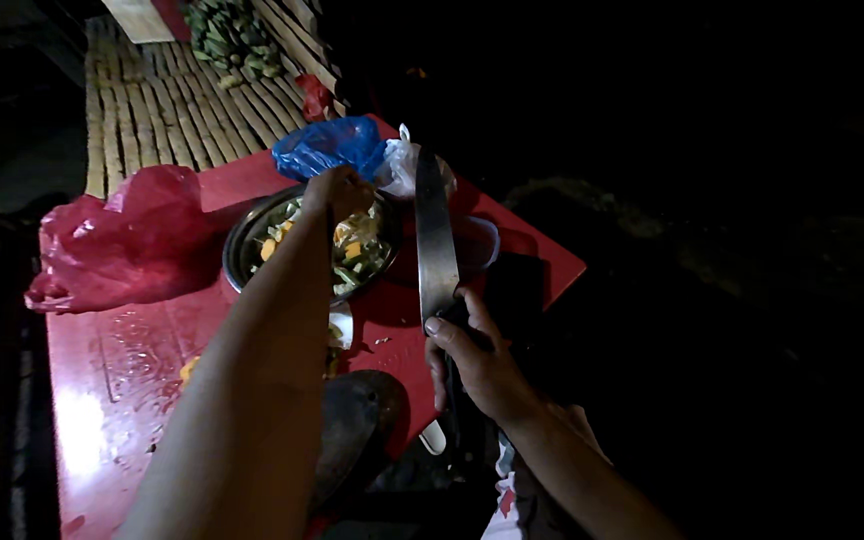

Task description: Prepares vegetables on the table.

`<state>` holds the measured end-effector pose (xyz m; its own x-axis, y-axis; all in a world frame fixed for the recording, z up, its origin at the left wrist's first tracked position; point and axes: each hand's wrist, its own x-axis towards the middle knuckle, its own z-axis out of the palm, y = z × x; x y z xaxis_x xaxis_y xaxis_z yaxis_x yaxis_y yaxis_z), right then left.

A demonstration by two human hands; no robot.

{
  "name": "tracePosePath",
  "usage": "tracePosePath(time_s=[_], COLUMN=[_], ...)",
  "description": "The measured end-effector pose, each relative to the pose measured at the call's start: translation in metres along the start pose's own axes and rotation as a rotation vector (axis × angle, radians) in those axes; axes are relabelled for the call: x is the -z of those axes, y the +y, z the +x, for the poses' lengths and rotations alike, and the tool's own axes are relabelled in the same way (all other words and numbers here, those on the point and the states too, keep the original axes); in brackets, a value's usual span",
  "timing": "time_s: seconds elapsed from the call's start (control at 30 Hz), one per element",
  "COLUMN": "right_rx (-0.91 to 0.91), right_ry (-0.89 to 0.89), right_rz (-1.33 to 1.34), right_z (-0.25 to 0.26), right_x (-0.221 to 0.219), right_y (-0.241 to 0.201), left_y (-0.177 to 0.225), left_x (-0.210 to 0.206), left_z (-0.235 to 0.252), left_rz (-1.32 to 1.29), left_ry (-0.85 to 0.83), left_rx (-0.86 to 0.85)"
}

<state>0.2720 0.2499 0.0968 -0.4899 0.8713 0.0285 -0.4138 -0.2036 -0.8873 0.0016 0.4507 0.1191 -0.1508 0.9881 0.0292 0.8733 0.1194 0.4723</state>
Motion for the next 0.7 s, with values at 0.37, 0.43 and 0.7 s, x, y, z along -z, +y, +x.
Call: tracePosePath(time_s=[0.37,0.43,0.7], right_rx=[-0.019,-0.023,-0.226], right_ry=[0.023,0.015,-0.151], right_rz=[-0.067,-0.101,-0.321], right_z=[0.004,0.004,0.001], right_x=[-0.013,-0.016,-0.023], right_y=[0.003,0.006,0.012], left_y=[-0.027,-0.027,-0.042], left_x=[0.041,0.047,0.061], left_z=[-0.063,-0.084,-0.227], left_rz=[-0.718,-0.782,-0.873], left_ry=[0.245,0.251,-0.014], left_rx=[0.148,0.177,0.165])
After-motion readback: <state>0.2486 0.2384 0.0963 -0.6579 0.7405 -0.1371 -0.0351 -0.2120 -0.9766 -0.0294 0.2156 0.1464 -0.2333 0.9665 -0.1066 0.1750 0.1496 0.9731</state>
